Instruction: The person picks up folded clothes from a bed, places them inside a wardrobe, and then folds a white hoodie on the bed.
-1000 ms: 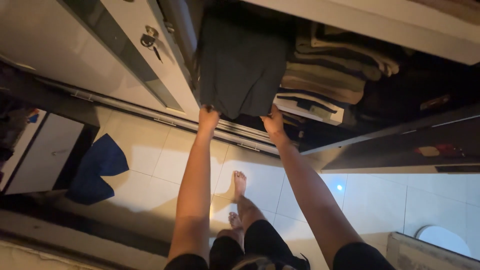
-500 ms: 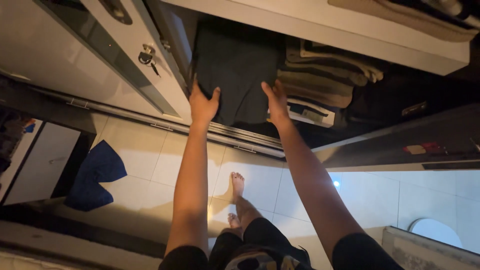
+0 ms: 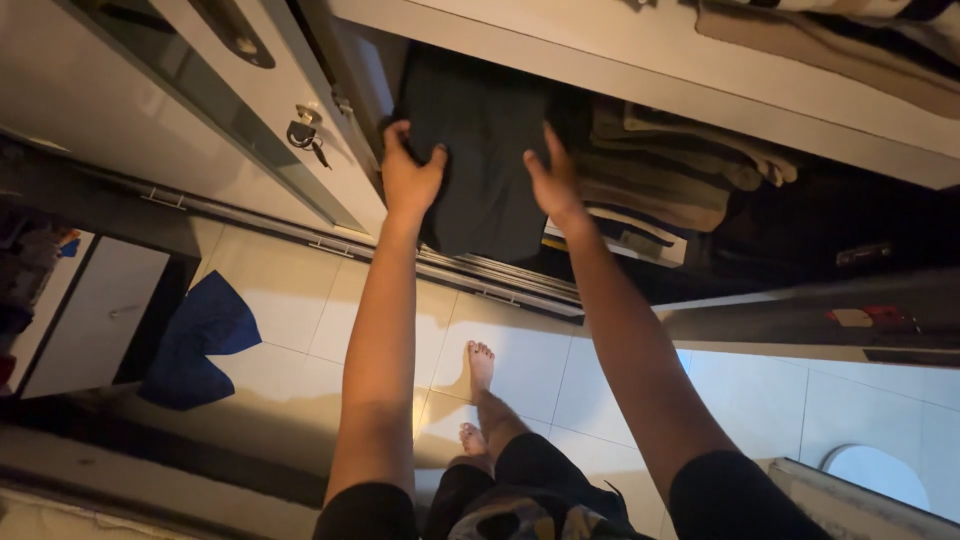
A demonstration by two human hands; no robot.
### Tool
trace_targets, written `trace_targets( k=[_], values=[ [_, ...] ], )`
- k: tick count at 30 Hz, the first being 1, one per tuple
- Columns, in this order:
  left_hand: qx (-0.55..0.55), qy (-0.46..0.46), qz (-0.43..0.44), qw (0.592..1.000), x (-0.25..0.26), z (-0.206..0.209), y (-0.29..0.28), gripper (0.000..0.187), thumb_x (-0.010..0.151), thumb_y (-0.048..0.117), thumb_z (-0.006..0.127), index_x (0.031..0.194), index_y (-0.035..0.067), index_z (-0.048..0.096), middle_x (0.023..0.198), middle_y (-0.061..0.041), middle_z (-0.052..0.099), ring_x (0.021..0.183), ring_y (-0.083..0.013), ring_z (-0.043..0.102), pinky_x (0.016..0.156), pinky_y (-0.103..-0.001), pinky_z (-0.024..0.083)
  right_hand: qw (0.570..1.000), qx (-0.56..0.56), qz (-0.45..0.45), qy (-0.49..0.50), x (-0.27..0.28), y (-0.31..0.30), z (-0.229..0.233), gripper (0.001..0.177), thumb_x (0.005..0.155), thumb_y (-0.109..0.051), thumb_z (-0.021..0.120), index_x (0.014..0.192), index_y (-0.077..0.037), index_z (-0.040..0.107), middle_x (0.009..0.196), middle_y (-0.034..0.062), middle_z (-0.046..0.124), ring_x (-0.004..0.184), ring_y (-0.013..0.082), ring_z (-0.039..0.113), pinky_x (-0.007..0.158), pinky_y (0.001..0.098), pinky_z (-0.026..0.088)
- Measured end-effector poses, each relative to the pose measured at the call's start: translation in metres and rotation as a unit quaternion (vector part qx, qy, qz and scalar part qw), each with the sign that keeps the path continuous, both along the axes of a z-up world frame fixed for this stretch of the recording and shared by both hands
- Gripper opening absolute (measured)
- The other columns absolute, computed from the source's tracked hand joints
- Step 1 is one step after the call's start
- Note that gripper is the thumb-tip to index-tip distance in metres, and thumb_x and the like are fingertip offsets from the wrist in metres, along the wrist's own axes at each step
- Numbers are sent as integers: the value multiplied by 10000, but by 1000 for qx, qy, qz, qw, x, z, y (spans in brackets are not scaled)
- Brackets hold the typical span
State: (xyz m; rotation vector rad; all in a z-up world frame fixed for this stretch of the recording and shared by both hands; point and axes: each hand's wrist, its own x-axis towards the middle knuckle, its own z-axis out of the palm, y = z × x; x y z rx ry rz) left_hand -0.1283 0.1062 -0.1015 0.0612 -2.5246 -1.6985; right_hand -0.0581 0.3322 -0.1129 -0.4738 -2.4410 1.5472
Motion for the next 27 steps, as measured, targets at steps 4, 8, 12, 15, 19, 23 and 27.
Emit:
trace_targets(
  k=[4,8,12,15,19,23,27],
  values=[
    [36,-31,2,999,-15,-29,1,814,820,249,869,1477,76,421,1388,-280,606,1302,-476,583,1085,-579,491,993,-3,96,66,7,-5,8,546,1023,-74,588,1552,-178,503,1590,121,466,1489,305,376,1248,466,292],
    [88,-88,-28,992,-17,-32,0,751,812,319,892,1433,63,556,1323,-231,659,1261,-399,633,1020,-498,528,998,-44,27,21,-28,11,4,699,890,-235,841,1462,-270,442,1403,133,634,1373,301,549,1156,455,437],
    [23,-68,-21,997,-27,-48,-11,825,834,290,876,1517,76,464,1438,-250,584,1349,-409,562,1127,-535,456,997,68,-17,-26,-80,46,-51,682,965,-418,776,1485,-51,530,1476,214,563,1421,283,487,1196,422,401],
    [-113,108,5,988,28,18,-2,972,796,186,927,1548,-16,346,1456,-341,490,1323,-538,526,1149,-642,388,998,59,-4,13,-36,16,-11,662,1036,-428,683,1492,20,511,1507,244,520,1436,333,458,1224,463,351],
    [-171,255,-108,946,45,33,-8,1147,831,311,925,1667,149,156,1734,-193,142,1593,-458,265,1301,-571,280,985,1,154,74,36,-22,48,453,1029,-319,586,1334,15,615,1318,145,690,1221,216,645,1062,325,481],
    [-196,276,-266,903,59,80,-29,1219,718,152,916,1675,177,161,1753,-118,48,1631,-424,37,1304,-675,102,937,32,326,118,75,-32,88,317,1030,-33,583,1339,3,639,1326,129,680,1208,228,653,1025,340,535],
    [-170,288,-336,880,56,68,-32,696,572,257,964,1170,14,704,1288,-122,723,1407,-244,531,1289,-395,117,950,36,301,81,94,-35,91,444,951,-97,728,1390,-121,668,1295,117,707,1224,281,645,1036,447,526]
  ],
)
